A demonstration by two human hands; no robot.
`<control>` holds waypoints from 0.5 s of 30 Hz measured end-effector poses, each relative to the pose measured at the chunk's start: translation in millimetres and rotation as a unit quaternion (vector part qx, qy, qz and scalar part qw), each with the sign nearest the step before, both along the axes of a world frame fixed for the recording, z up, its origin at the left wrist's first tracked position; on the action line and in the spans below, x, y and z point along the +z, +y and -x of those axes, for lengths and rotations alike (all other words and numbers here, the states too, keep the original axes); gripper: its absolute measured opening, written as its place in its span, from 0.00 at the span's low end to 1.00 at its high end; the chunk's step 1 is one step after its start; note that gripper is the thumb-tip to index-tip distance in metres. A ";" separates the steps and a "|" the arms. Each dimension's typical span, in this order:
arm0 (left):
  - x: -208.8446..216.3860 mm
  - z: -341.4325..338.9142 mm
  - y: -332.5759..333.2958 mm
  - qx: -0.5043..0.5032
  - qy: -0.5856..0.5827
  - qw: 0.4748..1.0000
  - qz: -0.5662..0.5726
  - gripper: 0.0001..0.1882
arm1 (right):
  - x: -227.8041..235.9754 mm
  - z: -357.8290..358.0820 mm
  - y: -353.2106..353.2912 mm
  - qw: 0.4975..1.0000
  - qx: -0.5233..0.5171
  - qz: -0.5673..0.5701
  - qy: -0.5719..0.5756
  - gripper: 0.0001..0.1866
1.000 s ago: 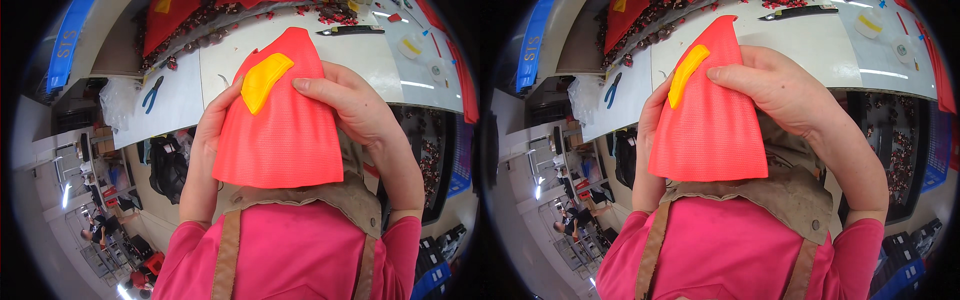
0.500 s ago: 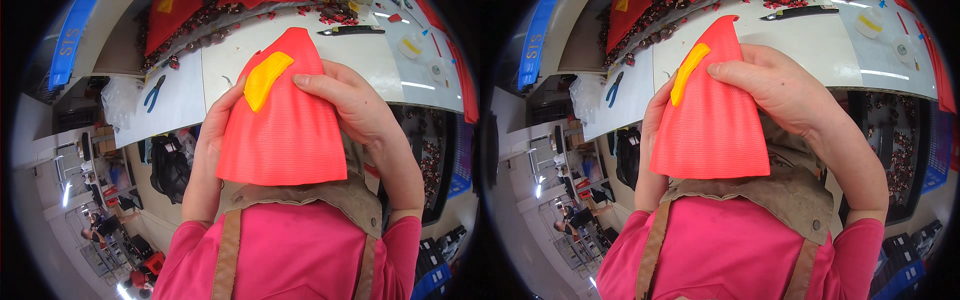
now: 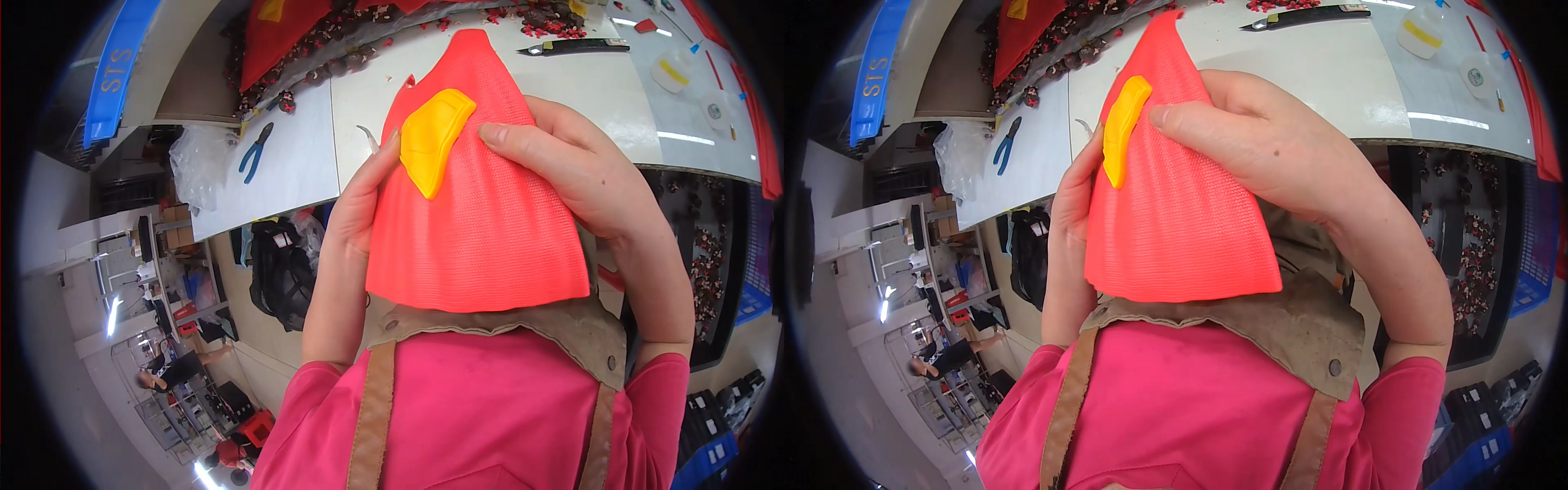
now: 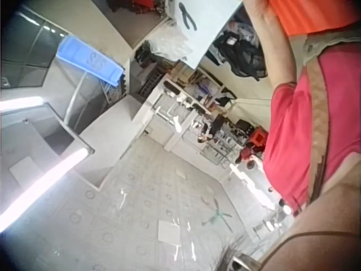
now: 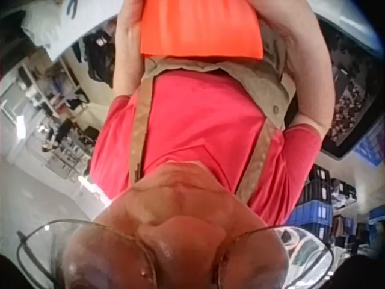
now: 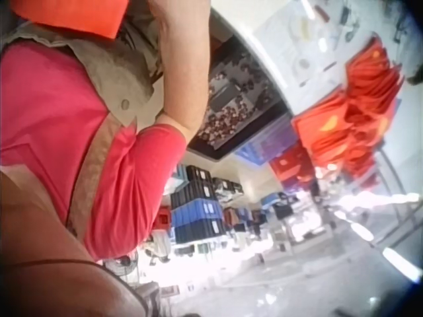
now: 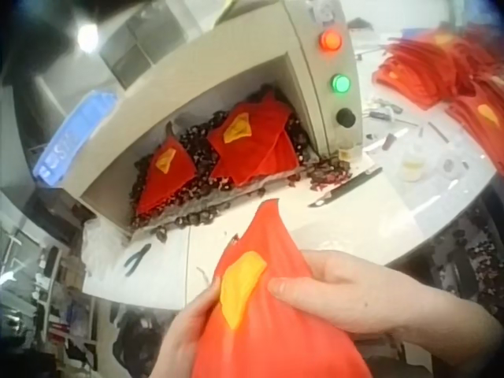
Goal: Glue a yellow felt emblem onto a red fabric toy cape and use a pick tool to precisely position the fabric.
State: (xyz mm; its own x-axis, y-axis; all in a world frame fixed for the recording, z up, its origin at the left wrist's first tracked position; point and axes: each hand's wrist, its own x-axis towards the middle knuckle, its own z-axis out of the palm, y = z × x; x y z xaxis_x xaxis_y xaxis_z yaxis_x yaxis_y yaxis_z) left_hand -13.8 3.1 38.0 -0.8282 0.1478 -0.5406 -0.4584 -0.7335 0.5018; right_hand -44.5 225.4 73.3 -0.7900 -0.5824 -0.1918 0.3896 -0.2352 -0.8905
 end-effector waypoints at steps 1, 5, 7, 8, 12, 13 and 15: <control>2.4 -2.2 1.9 0.001 -0.001 1.000 0.002 0.22 | -0.3 0.3 0.3 1.000 0.001 0.002 -0.001 0.20; 4.6 -4.0 -6.7 -0.045 0.037 0.964 0.260 0.23 | -7.6 9.2 13.6 0.993 0.056 -0.062 0.082 0.20; -0.1 -11.9 -0.2 -0.040 0.107 0.892 0.438 0.24 | -9.8 12.9 19.9 0.984 0.077 -0.116 0.115 0.21; 0.5 -16.3 0.2 -0.042 0.106 0.893 0.436 0.24 | -10.5 14.0 21.7 0.976 0.085 -0.150 0.136 0.20; 24.6 -13.2 4.6 0.058 0.241 0.691 0.679 0.28 | -8.2 16.4 33.0 0.928 0.110 -0.256 0.246 0.19; 33.6 -8.9 8.0 0.020 0.288 0.690 0.663 0.30 | -7.3 12.8 33.5 0.927 0.106 -0.268 0.241 0.19; 42.3 0.1 26.5 -0.067 0.322 0.757 0.564 0.40 | -9.9 10.6 33.1 0.923 0.105 -0.239 0.283 0.17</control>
State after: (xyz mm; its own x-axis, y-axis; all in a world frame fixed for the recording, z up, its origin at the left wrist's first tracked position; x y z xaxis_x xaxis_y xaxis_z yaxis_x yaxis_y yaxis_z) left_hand -13.9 29.6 80.4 -0.9923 -0.0004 0.1242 0.1157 0.3611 0.9253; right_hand -55.1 258.5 63.4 -0.7215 -0.6901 -0.0570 -0.1776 0.2640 -0.9480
